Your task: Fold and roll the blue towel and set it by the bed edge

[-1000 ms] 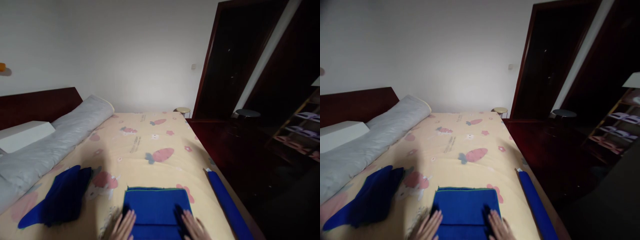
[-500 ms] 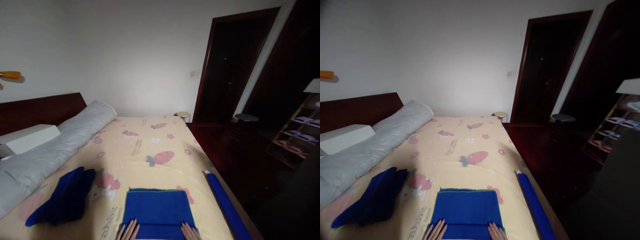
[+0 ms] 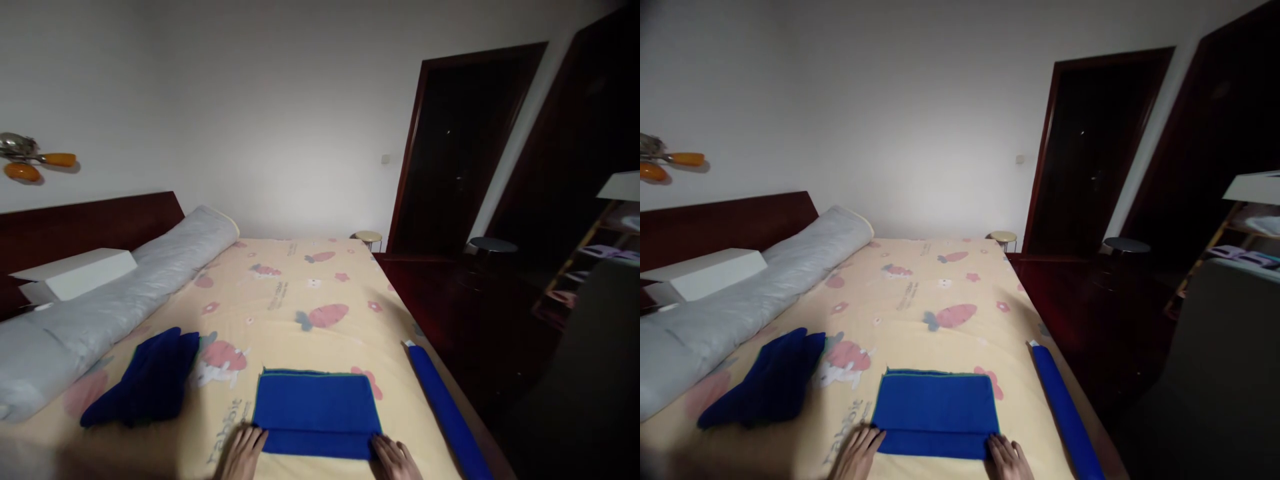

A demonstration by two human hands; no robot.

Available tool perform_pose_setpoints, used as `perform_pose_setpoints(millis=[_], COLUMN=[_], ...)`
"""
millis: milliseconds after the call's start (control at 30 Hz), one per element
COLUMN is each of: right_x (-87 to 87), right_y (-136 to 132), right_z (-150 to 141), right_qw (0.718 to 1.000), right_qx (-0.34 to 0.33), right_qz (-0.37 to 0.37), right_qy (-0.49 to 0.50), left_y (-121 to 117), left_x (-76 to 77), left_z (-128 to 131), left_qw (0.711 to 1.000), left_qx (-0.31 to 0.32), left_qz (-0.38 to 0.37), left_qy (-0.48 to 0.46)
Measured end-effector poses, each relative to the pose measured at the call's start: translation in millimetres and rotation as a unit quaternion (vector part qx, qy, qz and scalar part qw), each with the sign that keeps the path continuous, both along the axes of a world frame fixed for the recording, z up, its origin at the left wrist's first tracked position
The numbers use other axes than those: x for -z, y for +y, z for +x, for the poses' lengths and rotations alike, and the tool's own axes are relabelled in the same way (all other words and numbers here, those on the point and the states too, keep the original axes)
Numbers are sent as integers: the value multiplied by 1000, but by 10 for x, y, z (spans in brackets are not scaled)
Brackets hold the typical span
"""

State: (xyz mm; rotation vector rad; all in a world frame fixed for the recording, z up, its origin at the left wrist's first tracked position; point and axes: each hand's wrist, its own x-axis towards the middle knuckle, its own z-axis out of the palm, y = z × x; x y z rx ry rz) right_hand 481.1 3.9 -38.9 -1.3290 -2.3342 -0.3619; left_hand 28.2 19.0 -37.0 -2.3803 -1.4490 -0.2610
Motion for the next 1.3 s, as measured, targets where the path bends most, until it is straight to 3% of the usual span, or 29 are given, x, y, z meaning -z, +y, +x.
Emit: perform_pose_setpoints(millis=[100, 200, 300, 400, 500, 600, 700, 800, 933, 1033, 1100, 1167, 1300], right_x=[-350, -572, -612, -534, -391, -221, -77, 19, 106, 118, 69, -19, -173], right_y=[-26, 14, 100, 170, 195, 199, 207, 216, 208, 180, 154, 127, 113], right_z=[-150, -252, -297, -413, -722, -1164, -1465, -1351, -689, -343, -382, -631, -1228], right_qw=[990, 973, 970, 966, 970, 986, 989, 993, 992, 990, 988, 991, 996], right_qx=[70, 109, 120, 179, 185, 51, -36, -4, 72, 108, 130, 107, -48], right_qz=[-118, -198, -210, -184, -146, -127, -102, -76, -58, -39, -21, -17, -63], right_qy=[38, 36, 25, 33, 66, 92, 101, 89, 81, 76, 79, 79, 47], left_y=[-22, -42, 0, 82, 115, 94, 104, 163, 208, 178, 134, 79, 9], left_x=[-208, -401, -495, -479, -346, -161, -48, -47, -94, -125, -163, -211, -267], left_z=[52, 154, 262, 432, 757, 1165, 1359, 1110, 425, 217, 362, 674, 1240], left_qw=[991, 968, 948, 941, 945, 958, 981, 993, 995, 995, 995, 997, 996], left_qx=[-65, -136, -203, -226, -182, -92, -26, -9, -57, -80, -84, -56, 62], left_qz=[-111, -199, -237, -245, -261, -246, -153, -69, -48, -33, -16, -11, -19], left_qy=[-36, -64, -66, -59, -78, -113, -114, -93, -61, -49, -51, -55, -53])
